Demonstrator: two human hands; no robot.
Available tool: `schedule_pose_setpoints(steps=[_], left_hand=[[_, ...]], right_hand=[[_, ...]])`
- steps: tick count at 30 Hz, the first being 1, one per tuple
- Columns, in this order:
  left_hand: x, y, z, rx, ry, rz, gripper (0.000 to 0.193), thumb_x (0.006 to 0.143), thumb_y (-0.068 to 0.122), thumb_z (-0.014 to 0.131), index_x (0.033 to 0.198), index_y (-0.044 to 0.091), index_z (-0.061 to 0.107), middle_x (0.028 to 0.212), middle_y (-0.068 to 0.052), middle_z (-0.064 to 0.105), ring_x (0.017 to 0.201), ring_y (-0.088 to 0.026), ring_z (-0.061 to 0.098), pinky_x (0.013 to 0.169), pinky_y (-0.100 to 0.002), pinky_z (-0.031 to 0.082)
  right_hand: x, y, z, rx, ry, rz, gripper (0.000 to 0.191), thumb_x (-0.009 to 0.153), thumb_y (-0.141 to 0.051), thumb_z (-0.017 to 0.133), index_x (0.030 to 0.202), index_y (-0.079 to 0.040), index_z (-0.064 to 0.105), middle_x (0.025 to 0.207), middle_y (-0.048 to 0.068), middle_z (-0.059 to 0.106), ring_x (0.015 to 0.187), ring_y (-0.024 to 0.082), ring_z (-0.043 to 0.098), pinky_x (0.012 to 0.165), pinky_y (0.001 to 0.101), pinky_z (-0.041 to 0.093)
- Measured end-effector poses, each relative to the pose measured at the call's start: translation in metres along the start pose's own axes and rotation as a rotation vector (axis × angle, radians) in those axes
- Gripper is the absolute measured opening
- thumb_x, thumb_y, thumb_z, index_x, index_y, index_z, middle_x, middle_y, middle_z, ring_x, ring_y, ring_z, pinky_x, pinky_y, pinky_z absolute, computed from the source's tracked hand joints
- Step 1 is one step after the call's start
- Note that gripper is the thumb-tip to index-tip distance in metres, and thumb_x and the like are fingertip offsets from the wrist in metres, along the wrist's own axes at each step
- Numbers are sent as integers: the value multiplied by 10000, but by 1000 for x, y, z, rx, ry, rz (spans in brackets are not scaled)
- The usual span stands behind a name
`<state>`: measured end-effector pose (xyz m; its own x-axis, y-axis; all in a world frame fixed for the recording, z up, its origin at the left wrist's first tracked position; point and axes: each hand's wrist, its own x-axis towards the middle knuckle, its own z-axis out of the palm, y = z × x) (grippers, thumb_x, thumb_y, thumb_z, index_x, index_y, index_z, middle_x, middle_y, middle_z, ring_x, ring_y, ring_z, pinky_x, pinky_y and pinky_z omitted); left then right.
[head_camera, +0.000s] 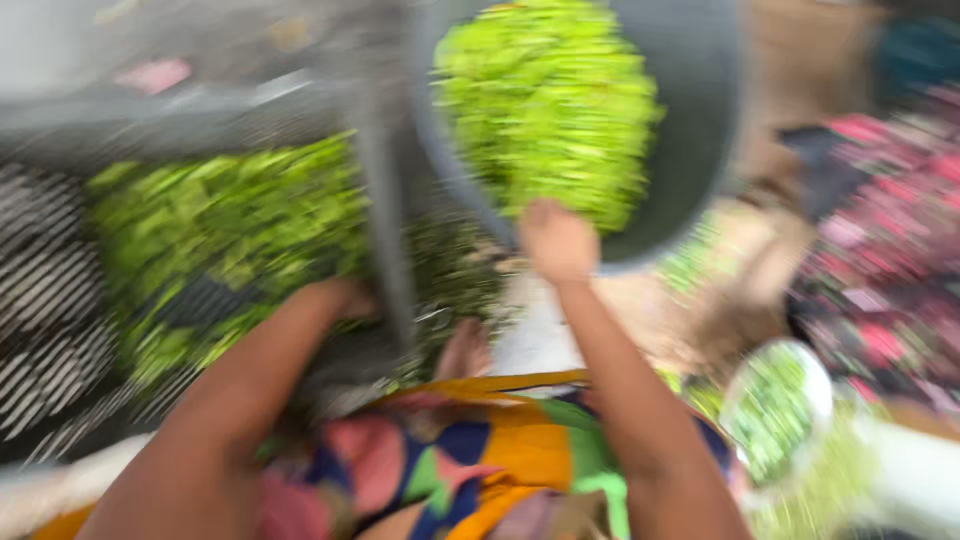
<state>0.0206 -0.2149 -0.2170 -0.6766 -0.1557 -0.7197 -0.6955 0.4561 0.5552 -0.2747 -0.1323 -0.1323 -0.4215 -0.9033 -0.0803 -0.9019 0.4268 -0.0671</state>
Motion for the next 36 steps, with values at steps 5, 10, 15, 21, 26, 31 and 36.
schedule_pose_setpoints(steps=[5,10,15,21,26,31,36], left_hand=[[-7,27,-8,-33,-63,67,704,780,607,640,1333,173,668,1383,-158,648,1281,-350,622,1083,-458,494],[-20,40,-15,-75,-130,-147,717,712,372,733,1407,234,624,1439,-131,609,1311,-365,608,1092,-458,525],[-20,40,-16,-47,-171,-271,548,753,404,774,1217,113,773,1322,-172,705,1247,-337,661,1077,-430,514],[-17,29,-14,15,-271,-304,466,758,353,746,1119,61,785,1205,-162,765,1128,-297,716,977,-417,536],[-23,19,-14,198,-285,-255,539,770,310,738,1274,123,694,1305,-128,715,1219,-276,691,1047,-382,539],[-40,13,-19,402,-203,-181,635,854,299,680,1478,311,565,1478,-31,600,1398,-238,558,1207,-322,431],[-53,22,-24,408,-140,-282,559,905,393,684,1453,428,584,1603,-61,415,1443,-333,468,1217,-406,408]], right_hand=[[-7,-4,-6,193,41,34,281,923,-351,562,992,-123,712,929,183,721,821,413,692,738,542,552],[-12,-14,-19,271,101,-9,249,944,-310,574,889,-88,673,920,166,723,838,405,687,761,536,548],[-11,-18,-23,278,78,6,249,943,-303,580,888,-80,675,935,163,723,850,402,684,761,529,546],[-9,-19,-26,298,63,37,246,940,-298,572,929,-89,702,967,142,733,865,385,691,783,500,553],[-8,-21,-28,291,36,48,248,941,-302,569,934,-94,704,966,140,738,871,382,693,794,498,555],[-8,-22,-29,282,28,57,251,942,-306,572,931,-92,702,965,141,740,880,385,693,804,502,554],[-6,-22,-31,302,6,72,252,945,-307,566,927,-96,702,959,141,738,877,386,693,803,501,556]])
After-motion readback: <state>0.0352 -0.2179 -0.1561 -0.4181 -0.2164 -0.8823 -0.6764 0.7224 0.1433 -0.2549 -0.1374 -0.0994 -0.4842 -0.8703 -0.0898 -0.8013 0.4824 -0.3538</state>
